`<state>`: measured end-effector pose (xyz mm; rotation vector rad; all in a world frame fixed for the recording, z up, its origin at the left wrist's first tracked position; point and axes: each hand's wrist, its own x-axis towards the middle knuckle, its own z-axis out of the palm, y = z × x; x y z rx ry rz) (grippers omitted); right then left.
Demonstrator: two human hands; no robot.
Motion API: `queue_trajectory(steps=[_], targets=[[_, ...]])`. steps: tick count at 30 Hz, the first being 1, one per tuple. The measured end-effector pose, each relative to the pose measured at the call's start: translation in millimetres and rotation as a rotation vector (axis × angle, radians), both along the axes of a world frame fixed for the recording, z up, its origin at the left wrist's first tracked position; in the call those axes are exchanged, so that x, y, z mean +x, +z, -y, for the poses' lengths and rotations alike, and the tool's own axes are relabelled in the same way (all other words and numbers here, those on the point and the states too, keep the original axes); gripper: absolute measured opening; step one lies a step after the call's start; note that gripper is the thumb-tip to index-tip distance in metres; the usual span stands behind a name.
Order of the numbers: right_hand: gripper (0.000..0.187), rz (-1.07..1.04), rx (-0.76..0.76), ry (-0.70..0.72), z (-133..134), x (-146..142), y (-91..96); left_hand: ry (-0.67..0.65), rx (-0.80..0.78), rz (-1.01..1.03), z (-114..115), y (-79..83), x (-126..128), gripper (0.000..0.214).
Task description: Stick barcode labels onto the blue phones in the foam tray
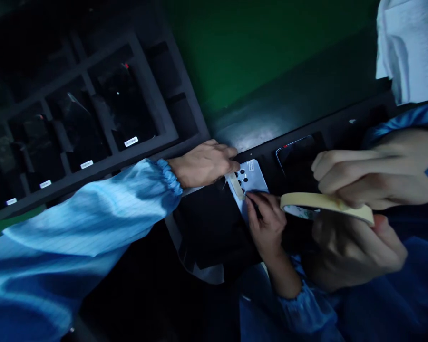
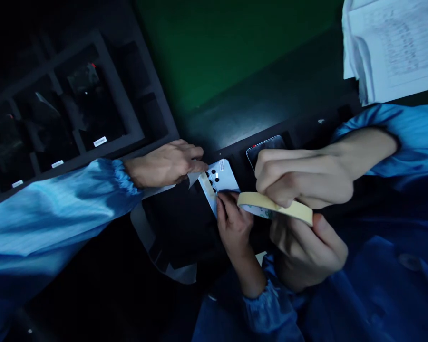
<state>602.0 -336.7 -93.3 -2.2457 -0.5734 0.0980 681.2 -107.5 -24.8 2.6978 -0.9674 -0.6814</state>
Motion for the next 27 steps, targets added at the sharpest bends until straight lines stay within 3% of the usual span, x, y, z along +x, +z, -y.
queue_trajectory(steps=[9, 15, 21, 27], targets=[[0.015, 0.135, 0.028, -0.106, -11, 4, 10.0, -0.029, 0.024, -0.157, 12, 11.2, 23, 0.034], [0.016, 0.109, 0.008, -0.094, -11, 3, 10.5, -0.030, 0.067, -0.190, 18, 13.3, 30, 0.031], [0.021, 0.143, -0.073, -0.093, -10, 4, 12.9, 0.005, -0.028, -0.230, 15, 16.8, 30, 0.027], [0.023, 0.125, -0.075, -0.039, -11, 5, 11.8, 0.059, -0.017, -0.364, 13, 27.4, 29, 0.014]])
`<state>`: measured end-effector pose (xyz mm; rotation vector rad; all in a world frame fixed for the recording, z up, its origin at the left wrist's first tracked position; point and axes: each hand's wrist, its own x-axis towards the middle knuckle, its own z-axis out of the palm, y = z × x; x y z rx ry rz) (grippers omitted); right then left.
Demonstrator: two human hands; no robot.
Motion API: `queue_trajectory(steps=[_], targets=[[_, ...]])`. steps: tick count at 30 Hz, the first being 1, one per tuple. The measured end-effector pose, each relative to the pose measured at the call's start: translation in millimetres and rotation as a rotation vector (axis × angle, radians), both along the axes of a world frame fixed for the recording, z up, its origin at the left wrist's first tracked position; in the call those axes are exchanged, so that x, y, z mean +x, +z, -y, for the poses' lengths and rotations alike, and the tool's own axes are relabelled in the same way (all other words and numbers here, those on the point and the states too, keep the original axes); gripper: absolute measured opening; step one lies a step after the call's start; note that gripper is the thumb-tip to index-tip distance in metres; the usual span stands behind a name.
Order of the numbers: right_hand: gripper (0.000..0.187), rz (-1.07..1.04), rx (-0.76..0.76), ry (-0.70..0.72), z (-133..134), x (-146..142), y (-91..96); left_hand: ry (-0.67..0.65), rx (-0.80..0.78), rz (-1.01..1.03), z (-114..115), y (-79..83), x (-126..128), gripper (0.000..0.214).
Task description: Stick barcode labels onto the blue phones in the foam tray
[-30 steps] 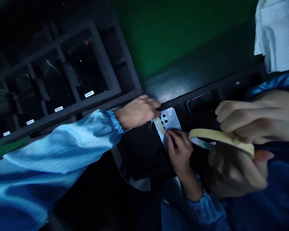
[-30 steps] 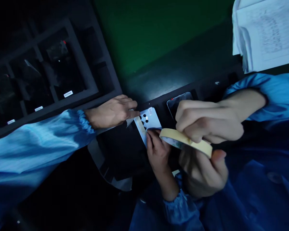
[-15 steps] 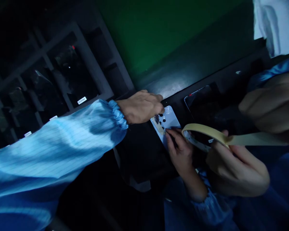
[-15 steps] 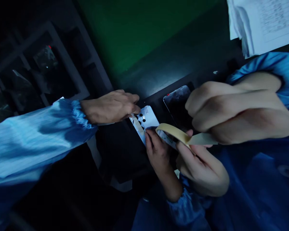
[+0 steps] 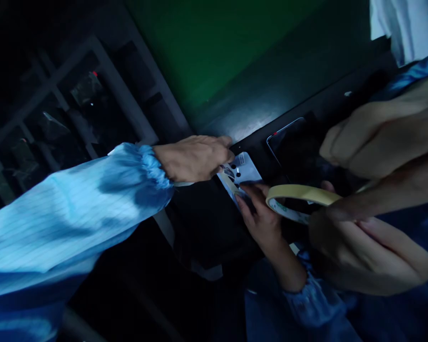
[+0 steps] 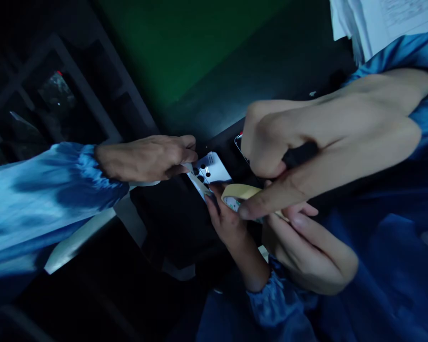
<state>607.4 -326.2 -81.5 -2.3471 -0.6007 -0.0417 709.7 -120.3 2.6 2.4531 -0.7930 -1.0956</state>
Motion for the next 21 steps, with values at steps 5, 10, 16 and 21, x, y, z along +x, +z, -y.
queue_trajectory(steps=[5, 10, 16, 21], targets=[[0.023, -0.019, -0.044, 0.002, 1, 1, 0.5, 0.070, -0.018, -0.059, 4, 10.2, -2, 0.017], [0.022, -0.076, -0.046, 0.005, 1, 2, 4.3, 0.191, -0.109, -0.174, 5, 10.4, -6, 0.016], [0.018, -0.092, -0.053, 0.005, 2, 2, 7.0, 0.292, -0.236, -0.215, 4, 13.4, -22, 0.015], [0.008, -0.130, 0.027, -0.012, 0, 2, 8.0, 0.259, -0.310, -0.134, 4, 23.9, -29, 0.024]])
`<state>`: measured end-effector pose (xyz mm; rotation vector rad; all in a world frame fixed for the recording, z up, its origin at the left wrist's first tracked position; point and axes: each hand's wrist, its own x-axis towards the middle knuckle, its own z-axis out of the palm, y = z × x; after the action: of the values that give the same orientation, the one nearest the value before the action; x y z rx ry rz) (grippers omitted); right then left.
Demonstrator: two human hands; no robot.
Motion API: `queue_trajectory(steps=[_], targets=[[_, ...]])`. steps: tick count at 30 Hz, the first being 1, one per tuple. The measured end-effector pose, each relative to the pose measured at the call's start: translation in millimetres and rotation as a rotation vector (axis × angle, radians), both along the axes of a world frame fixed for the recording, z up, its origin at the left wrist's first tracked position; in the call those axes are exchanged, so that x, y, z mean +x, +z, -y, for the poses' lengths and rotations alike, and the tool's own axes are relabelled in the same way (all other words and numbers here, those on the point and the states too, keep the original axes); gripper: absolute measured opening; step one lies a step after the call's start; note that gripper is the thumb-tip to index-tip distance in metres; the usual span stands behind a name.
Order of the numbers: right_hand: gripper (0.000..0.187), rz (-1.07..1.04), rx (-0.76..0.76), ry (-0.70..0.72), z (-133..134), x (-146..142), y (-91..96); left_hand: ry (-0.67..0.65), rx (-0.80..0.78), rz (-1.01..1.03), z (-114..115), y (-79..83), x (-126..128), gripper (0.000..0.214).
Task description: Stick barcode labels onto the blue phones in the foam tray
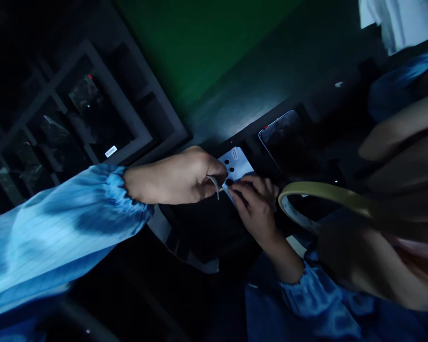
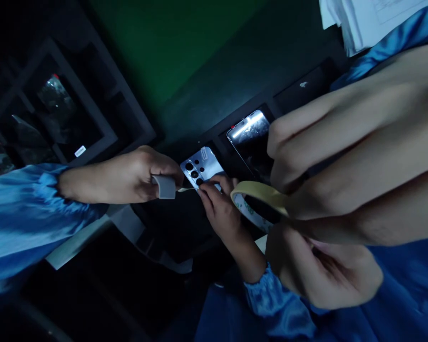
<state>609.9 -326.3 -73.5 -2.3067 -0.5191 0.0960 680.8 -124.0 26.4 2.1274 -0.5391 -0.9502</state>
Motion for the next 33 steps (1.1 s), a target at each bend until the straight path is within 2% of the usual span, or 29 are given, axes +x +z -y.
queue_trajectory(steps=[4, 7, 11, 17, 23, 28, 33], targets=[[0.007, -0.077, 0.067, 0.050, 2, 3, 1.9, 0.099, 0.016, -0.047, -7, -3.4, 10, 0.021], [0.011, -0.090, 0.110, 0.045, 6, 3, 3.1, 0.143, 0.132, -0.072, -11, -15.4, 19, 0.016], [0.012, -0.093, 0.153, 0.008, 6, 0, 6.2, 0.152, 0.185, -0.040, -8, -28.1, 23, 0.014], [0.023, -0.103, -0.115, -0.059, -3, -5, 11.0, 0.110, 0.264, 0.085, 3, -30.5, 18, 0.019], [0.028, 0.004, -0.314, -0.041, -9, -3, 10.4, 0.078, 0.388, 0.251, 12, -35.6, 3, 0.031], [0.029, 0.077, -0.356, -0.046, -10, 0, 5.0, 0.045, 0.441, 0.293, 17, -33.3, -6, 0.034], [0.027, 0.087, -0.348, -0.046, -11, 0, 4.6, -0.070, 0.500, 0.401, 20, -31.6, -11, 0.029]])
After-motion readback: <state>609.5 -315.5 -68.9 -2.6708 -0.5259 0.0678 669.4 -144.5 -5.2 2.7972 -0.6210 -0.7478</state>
